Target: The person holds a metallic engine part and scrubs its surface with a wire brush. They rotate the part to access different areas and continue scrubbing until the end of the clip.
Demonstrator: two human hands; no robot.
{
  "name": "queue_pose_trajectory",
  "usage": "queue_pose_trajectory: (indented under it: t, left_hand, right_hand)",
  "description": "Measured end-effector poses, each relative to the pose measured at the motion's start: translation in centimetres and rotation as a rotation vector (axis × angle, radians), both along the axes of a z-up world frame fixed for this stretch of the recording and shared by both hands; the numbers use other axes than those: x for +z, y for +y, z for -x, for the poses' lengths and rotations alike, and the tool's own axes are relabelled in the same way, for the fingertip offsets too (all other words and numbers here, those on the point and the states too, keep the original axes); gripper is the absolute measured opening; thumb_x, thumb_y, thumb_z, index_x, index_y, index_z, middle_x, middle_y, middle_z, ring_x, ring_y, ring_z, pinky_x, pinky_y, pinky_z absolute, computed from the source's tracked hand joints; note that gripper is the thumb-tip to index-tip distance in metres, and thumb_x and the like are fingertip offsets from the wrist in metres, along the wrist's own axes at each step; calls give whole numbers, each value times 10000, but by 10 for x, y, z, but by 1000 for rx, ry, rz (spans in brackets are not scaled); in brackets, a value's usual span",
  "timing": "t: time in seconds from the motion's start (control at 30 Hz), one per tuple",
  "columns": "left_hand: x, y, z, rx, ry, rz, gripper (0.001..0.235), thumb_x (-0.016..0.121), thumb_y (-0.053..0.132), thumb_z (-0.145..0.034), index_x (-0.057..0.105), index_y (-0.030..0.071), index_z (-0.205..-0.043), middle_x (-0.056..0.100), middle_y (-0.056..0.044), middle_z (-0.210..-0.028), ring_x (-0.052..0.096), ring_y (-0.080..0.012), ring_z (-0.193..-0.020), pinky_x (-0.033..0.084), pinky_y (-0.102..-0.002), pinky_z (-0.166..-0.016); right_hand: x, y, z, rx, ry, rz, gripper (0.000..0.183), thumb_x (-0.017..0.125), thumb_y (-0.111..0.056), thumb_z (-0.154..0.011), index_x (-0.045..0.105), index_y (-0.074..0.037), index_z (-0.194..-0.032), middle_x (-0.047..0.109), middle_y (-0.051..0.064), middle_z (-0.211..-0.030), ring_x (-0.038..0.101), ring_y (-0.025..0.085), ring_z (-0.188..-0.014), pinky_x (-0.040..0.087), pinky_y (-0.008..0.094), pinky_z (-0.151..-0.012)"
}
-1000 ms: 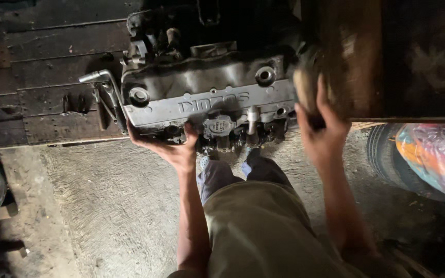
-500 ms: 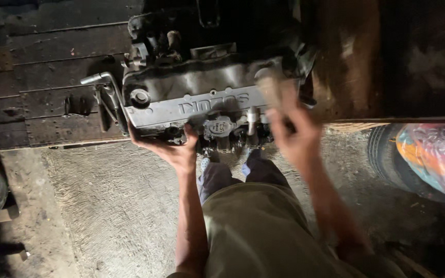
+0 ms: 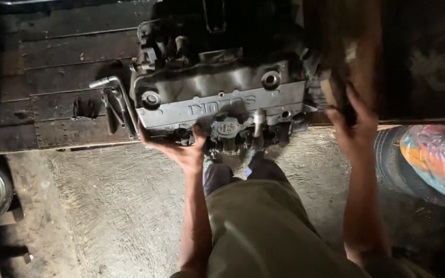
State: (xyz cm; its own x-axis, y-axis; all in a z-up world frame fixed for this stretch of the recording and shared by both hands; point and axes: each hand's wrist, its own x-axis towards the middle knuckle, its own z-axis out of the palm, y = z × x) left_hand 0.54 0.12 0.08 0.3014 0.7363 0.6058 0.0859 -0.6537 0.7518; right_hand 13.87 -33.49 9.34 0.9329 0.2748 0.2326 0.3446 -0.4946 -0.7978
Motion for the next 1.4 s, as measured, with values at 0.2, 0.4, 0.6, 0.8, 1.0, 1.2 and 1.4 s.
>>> queue_pose_trajectory:
  t: [0.2, 0.4, 0.6, 0.8, 1.0, 1.2, 1.4]
  left_hand:
    - [1, -2, 3, -15, 27, 28, 1119, 766, 609, -857, 141, 105, -1637, 272, -222, -1649, 385, -386, -1509, 374, -620, -1237]
    - [1, -1, 1, -26, 1, 32, 1135, 770, 622, -832, 149, 124, -1640, 277, -196, -1650, 388, -357, -1485, 394, -597, -1220]
    - [-8, 2, 0, -46, -17, -96, 1161, 764, 592, -890, 29, 141, -1667, 223, -192, -1694, 366, -352, -1535, 371, -576, -1221]
    - [3, -2, 0, -53, -17, 32, 1114, 781, 601, -844, 147, 143, -1638, 282, -189, -1648, 392, -351, -1487, 377, -607, -1229]
    - [8, -2, -3, -41, -9, 3, 1107, 767, 594, -840, 159, 129, -1639, 287, -200, -1654, 385, -361, -1498, 374, -615, -1230]
    - [13, -6, -1, -40, -9, 70, 1132, 777, 608, -806, 179, 109, -1628, 309, -208, -1614, 402, -369, -1461, 412, -610, -1187]
    - [20, -7, 2, -60, 24, 84, 1151, 795, 588, -796, 177, 95, -1633, 310, -215, -1561, 394, -372, -1459, 394, -627, -1186]
  right_hand:
    - [22, 1, -7, -45, 203, 161, 649, 612, -420, -1022, 452, -47, -1529, 723, 113, -1048, 665, 216, -702, 528, 387, -724]
    - [29, 51, -5, 85, -237, 288, 406, 703, -420, -1016, 657, -80, -1233, 732, 133, -1100, 718, 270, -983, 572, 473, -902]
    - [28, 71, 5, 98, -409, 431, 376, 737, -464, -874, 704, -205, -1145, 696, 124, -1126, 681, 279, -1015, 556, 499, -882]
    - [36, 66, -7, -39, -105, 205, 263, 715, -387, -904, 691, -243, -1122, 677, 59, -1110, 682, 234, -1029, 561, 516, -968]
    - [35, 80, 2, 93, -460, 466, 326, 855, -370, -838, 745, -160, -1062, 645, 154, -1143, 640, 334, -1044, 517, 573, -924]
    - [32, 75, 1, 46, -262, 306, 318, 754, -400, -900, 684, -208, -1143, 663, 120, -1180, 642, 306, -1119, 495, 582, -1040]
    - [33, 91, 8, 107, -441, 422, 389, 785, -496, -796, 729, -219, -1064, 699, 166, -1138, 665, 319, -1073, 502, 578, -964]
